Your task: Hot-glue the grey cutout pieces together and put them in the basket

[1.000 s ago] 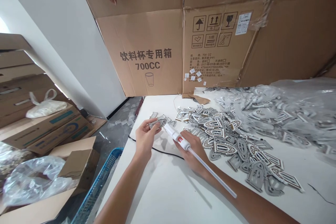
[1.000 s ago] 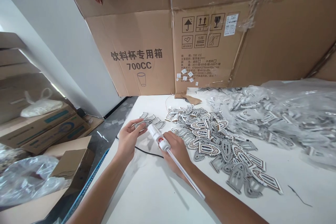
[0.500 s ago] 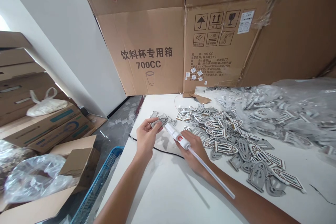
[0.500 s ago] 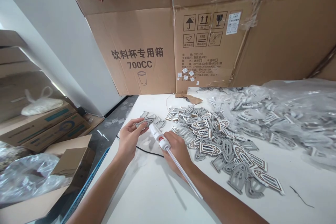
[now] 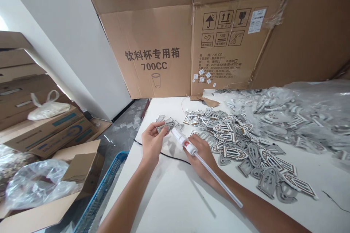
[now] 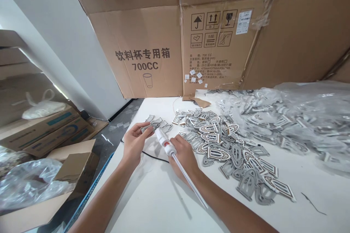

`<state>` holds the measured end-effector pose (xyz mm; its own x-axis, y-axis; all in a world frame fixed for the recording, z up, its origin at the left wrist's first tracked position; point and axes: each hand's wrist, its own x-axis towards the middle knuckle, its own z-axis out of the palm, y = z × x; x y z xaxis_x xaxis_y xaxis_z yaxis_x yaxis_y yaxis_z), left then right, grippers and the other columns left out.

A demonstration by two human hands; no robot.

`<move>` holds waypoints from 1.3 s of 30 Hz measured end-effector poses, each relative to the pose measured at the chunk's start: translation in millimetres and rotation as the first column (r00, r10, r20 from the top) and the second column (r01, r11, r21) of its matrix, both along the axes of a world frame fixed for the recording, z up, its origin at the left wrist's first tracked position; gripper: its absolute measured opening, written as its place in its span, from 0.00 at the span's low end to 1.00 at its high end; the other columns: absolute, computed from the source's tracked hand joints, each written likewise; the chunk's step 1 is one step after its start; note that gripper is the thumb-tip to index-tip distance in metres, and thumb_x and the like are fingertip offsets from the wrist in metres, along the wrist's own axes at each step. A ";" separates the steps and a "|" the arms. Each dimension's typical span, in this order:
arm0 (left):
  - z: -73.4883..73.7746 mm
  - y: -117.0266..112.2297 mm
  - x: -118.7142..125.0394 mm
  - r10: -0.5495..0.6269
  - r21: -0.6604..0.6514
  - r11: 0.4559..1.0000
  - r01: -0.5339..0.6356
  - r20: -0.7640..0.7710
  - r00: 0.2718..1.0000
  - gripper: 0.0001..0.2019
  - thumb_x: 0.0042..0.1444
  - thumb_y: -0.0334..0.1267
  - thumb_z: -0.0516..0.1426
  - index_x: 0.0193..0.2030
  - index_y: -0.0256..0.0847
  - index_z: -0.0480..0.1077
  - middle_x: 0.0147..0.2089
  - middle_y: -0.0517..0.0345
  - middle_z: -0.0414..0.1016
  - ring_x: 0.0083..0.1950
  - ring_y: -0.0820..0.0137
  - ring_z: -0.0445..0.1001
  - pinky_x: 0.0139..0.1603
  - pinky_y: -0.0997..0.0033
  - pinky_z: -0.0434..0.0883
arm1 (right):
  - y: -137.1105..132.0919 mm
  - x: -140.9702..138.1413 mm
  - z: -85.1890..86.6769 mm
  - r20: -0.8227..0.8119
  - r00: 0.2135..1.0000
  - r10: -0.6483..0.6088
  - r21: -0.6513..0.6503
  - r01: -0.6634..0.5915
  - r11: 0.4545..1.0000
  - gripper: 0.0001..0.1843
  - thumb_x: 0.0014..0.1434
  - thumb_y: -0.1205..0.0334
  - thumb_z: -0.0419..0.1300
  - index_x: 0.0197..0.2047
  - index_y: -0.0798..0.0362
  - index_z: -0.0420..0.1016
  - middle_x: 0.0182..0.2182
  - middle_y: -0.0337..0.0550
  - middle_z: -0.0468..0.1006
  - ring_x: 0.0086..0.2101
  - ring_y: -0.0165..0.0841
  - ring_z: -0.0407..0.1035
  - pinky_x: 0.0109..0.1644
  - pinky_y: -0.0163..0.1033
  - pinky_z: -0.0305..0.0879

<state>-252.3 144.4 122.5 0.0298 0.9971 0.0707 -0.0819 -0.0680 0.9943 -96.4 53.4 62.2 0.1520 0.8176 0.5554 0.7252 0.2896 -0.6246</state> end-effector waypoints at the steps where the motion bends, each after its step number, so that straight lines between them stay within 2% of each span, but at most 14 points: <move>1: -0.1 0.1 0.1 0.000 -0.001 1.000 0.000 0.000 1.000 0.17 0.47 0.42 0.73 0.42 0.38 0.82 0.28 0.61 0.74 0.36 0.69 0.78 0.50 0.61 0.83 | 0.0 0.0 0.0 0.000 1.000 0.001 0.000 -0.001 1.000 0.10 0.63 0.70 0.58 0.31 0.49 0.67 0.31 0.38 0.68 0.30 0.33 0.67 0.35 0.37 0.57; 12: 0.2 0.0 1.8 0.003 -0.002 1.000 -0.003 -0.005 1.000 0.16 0.47 0.42 0.73 0.41 0.38 0.82 0.30 0.60 0.76 0.37 0.68 0.78 0.51 0.59 0.83 | -4.7 -3.4 8.9 -0.027 1.000 -0.003 -0.049 0.002 0.999 0.11 0.64 0.71 0.57 0.31 0.48 0.65 0.31 0.39 0.69 0.32 0.35 0.67 0.36 0.38 0.58; 18: -1.1 0.8 1.3 0.023 0.005 1.000 -0.023 -0.015 1.000 0.16 0.47 0.42 0.73 0.42 0.39 0.82 0.27 0.62 0.72 0.35 0.69 0.76 0.51 0.59 0.82 | -4.1 -1.0 2.6 -0.031 0.999 0.011 -0.056 -0.012 0.998 0.08 0.63 0.70 0.58 0.33 0.49 0.66 0.34 0.40 0.70 0.33 0.34 0.68 0.38 0.38 0.58; 23: -6.3 4.4 -0.2 0.005 0.053 0.999 -0.004 -0.023 1.000 0.17 0.49 0.44 0.73 0.43 0.39 0.81 0.33 0.58 0.77 0.38 0.70 0.77 0.50 0.63 0.81 | -3.4 0.0 3.6 -0.074 0.997 0.020 -0.080 -0.026 0.996 0.08 0.66 0.66 0.57 0.33 0.48 0.65 0.34 0.40 0.69 0.34 0.35 0.68 0.40 0.39 0.59; 28: -8.1 7.3 -1.8 -0.020 0.121 0.992 0.032 -0.093 0.995 0.16 0.51 0.46 0.72 0.44 0.40 0.80 0.35 0.58 0.79 0.34 0.72 0.73 0.43 0.69 0.79 | -5.8 -3.1 14.2 -0.209 0.978 0.001 -0.103 -0.023 0.994 0.15 0.71 0.59 0.54 0.31 0.47 0.62 0.30 0.38 0.69 0.34 0.36 0.67 0.40 0.40 0.59; 31: -8.2 8.7 -2.4 -0.028 0.149 0.988 0.047 -0.130 0.991 0.16 0.52 0.46 0.72 0.43 0.41 0.80 0.35 0.58 0.80 0.34 0.73 0.73 0.43 0.69 0.79 | -7.8 -4.7 19.2 -0.314 0.948 -0.059 -0.149 0.012 0.989 0.16 0.70 0.54 0.57 0.30 0.47 0.63 0.29 0.37 0.71 0.32 0.36 0.67 0.39 0.40 0.60; 34: -7.2 10.1 -3.2 -0.030 0.103 0.994 0.040 -0.093 0.995 0.19 0.51 0.47 0.72 0.46 0.40 0.79 0.37 0.56 0.81 0.38 0.68 0.79 0.49 0.63 0.81 | -8.8 -3.7 22.8 -0.427 0.902 -0.064 -0.195 -0.022 0.981 0.19 0.68 0.49 0.61 0.29 0.47 0.65 0.26 0.36 0.70 0.29 0.35 0.65 0.35 0.39 0.61; 36: -5.9 10.6 -3.9 -0.009 0.036 0.999 0.011 -0.069 0.998 0.21 0.50 0.48 0.72 0.48 0.39 0.78 0.37 0.55 0.81 0.42 0.64 0.82 0.52 0.60 0.81 | -8.6 -1.5 24.4 -0.493 0.868 -0.055 -0.146 -0.021 0.989 0.21 0.67 0.46 0.62 0.28 0.47 0.65 0.26 0.35 0.68 0.28 0.34 0.64 0.34 0.38 0.61; 39: -5.7 9.6 -3.6 -0.067 -0.038 0.997 0.063 -0.119 0.991 0.25 0.48 0.45 0.73 0.52 0.39 0.78 0.42 0.51 0.84 0.47 0.60 0.84 0.52 0.59 0.81 | -7.0 3.0 26.0 -0.590 0.801 -0.103 -0.052 0.089 0.995 0.22 0.66 0.42 0.64 0.30 0.48 0.67 0.26 0.35 0.69 0.29 0.33 0.64 0.35 0.38 0.62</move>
